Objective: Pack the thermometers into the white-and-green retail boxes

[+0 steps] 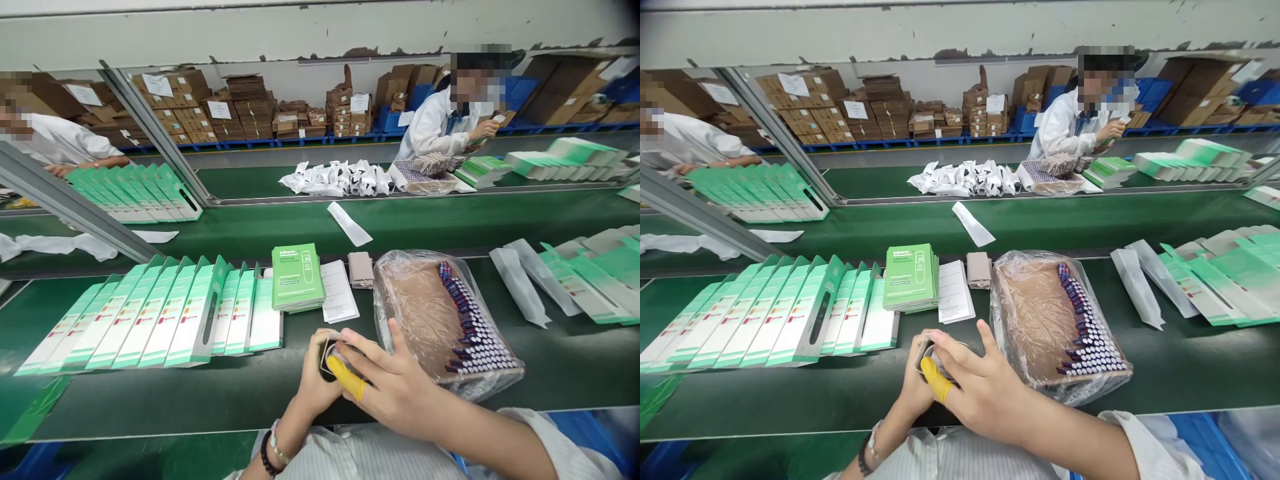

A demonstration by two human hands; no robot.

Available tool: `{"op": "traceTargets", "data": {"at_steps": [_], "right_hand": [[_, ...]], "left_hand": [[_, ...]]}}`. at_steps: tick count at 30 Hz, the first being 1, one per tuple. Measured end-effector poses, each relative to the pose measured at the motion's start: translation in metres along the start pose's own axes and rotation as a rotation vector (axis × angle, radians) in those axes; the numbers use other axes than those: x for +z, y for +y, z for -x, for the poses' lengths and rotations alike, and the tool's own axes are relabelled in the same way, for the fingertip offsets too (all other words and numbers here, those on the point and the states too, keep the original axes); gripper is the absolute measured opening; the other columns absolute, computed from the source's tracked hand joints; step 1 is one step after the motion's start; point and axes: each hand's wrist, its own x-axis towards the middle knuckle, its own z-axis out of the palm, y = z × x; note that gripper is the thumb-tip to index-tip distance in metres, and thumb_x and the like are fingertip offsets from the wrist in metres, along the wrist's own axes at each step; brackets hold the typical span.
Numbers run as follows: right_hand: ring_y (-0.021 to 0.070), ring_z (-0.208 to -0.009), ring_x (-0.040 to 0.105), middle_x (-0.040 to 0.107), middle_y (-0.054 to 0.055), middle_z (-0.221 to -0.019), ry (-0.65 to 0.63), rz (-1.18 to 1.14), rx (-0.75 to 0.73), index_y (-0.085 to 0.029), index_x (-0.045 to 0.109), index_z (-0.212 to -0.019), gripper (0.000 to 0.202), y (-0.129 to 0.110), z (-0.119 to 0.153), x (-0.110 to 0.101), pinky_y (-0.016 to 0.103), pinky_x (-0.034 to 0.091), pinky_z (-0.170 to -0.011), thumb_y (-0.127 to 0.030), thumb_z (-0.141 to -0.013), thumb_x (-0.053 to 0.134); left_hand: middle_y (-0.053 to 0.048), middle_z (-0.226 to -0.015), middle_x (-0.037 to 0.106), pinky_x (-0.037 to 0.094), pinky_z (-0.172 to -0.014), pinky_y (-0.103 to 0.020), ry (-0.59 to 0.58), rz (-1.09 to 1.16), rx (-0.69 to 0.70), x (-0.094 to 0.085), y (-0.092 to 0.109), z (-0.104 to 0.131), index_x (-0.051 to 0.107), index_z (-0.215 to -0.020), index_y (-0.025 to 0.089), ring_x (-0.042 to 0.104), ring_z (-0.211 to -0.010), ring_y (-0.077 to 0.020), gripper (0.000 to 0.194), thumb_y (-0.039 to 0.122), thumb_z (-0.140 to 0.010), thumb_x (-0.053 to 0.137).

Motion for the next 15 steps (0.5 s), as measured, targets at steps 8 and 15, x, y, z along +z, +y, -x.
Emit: {"op": "traceTargets", "data": {"at_steps": [8, 15], "right_hand": [[0.0293, -0.106, 0.067, 0.075, 0.008, -0.106, -0.120, 0.068, 0.559, -0.025, 0.067, -0.112, 0.025, 0.075, 0.093, -0.012, 0.060, 0.038, -0.107, -0.022, -0.093, 0.050], [0.0320, -0.107, 0.066, 0.074, 0.010, -0.097, -0.648, 0.220, 0.681, -0.021, 0.072, -0.082, 0.022, 0.094, 0.175, -0.013, 0.054, 0.037, -0.104, -0.029, -0.095, 0.056]], "left_hand": [[-0.008, -0.109, 0.068, 0.056, -0.081, -0.036, -0.131, 0.211, -0.150, -0.006, 0.001, -0.004, 0.051, -0.110, 0.023, 0.068, -0.097, -0.0251, 0.058, 0.047, -0.068, 0.084], [-0.008, -0.103, 0.070, 0.056, -0.079, -0.035, -0.036, 0.153, -0.072, 0.000, -0.002, -0.007, 0.063, -0.109, 0.022, 0.069, -0.093, -0.0249, 0.054, 0.050, -0.068, 0.083]]}}
